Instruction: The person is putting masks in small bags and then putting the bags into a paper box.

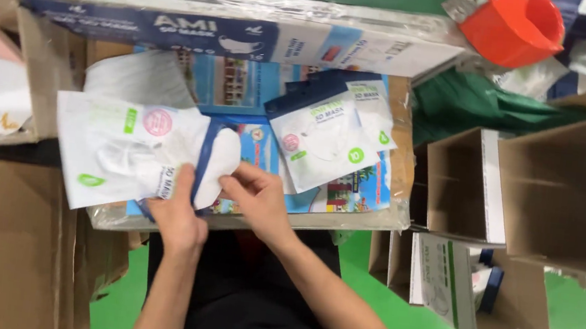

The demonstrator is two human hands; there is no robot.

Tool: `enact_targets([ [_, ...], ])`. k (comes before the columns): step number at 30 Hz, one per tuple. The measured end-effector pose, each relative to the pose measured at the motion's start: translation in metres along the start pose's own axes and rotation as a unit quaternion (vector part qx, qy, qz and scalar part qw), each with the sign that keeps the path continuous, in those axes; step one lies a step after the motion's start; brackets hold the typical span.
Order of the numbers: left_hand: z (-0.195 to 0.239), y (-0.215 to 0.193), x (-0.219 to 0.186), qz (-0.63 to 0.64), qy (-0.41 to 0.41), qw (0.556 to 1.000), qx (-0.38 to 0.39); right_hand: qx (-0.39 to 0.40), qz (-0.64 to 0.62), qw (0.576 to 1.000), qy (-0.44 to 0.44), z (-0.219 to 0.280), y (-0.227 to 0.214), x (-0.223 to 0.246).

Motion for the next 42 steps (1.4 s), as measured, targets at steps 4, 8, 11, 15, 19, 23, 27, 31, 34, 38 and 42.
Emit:
enact_targets([
  [4,0.033,-0.008,0.079,-0.027,-0.154,0.982,0.103,-0.095,-0.051,0.993,-0.052,-0.009,-0.051,-0.003],
  [8,0.067,0.113,-0.008,-0.420,-0.044,0.807,0.412,-0.020,0.342,0.916,-0.207,0.008,-0.036,0.109],
  [11,0.055,0.165,-0.111,-0.546,0.183,0.736,0.356,0.069,0.335,0.927,-0.155,0.018,-0.027,0.138],
  [15,0.024,0.175,-0.141,-0.591,0.231,0.702,0.323,0.128,0.422,0.891,-0.112,0.031,0.000,0.145],
  [19,0.039,0.171,-0.086,-0.502,0.183,0.721,0.441,0.136,0.504,0.849,-0.086,0.038,-0.004,0.126],
  [23,0.025,0.112,-0.086,-0.410,0.171,0.857,0.259,0.053,0.415,0.903,-0.102,0.046,-0.036,0.128],
  [27,0.014,0.090,-0.057,-0.328,-0.021,0.918,0.220,-0.060,0.272,0.954,-0.108,0.048,-0.069,0.133],
  [31,0.030,0.118,-0.065,-0.444,0.118,0.841,0.286,-0.039,0.171,0.972,-0.154,0.041,-0.063,0.136],
  [34,0.023,0.115,-0.039,-0.233,0.009,0.940,0.249,-0.037,0.156,0.981,-0.111,0.032,-0.053,0.140],
  [38,0.025,0.118,-0.002,-0.274,-0.058,0.932,0.232,-0.048,0.125,0.989,-0.068,0.028,-0.072,0.125],
  [42,0.021,0.124,0.032,-0.145,-0.085,0.963,0.210,-0.100,0.175,0.978,-0.051,0.003,-0.108,0.138],
])
Point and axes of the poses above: each hand's wrist, its own z-axis away from the middle knuckle, its own y-axis out of the palm, x = y × z, the point moved 10 cm from there along -z, towards the middle knuckle, and after that the axes turned 14 degrees about x, right-handed, at the moved point
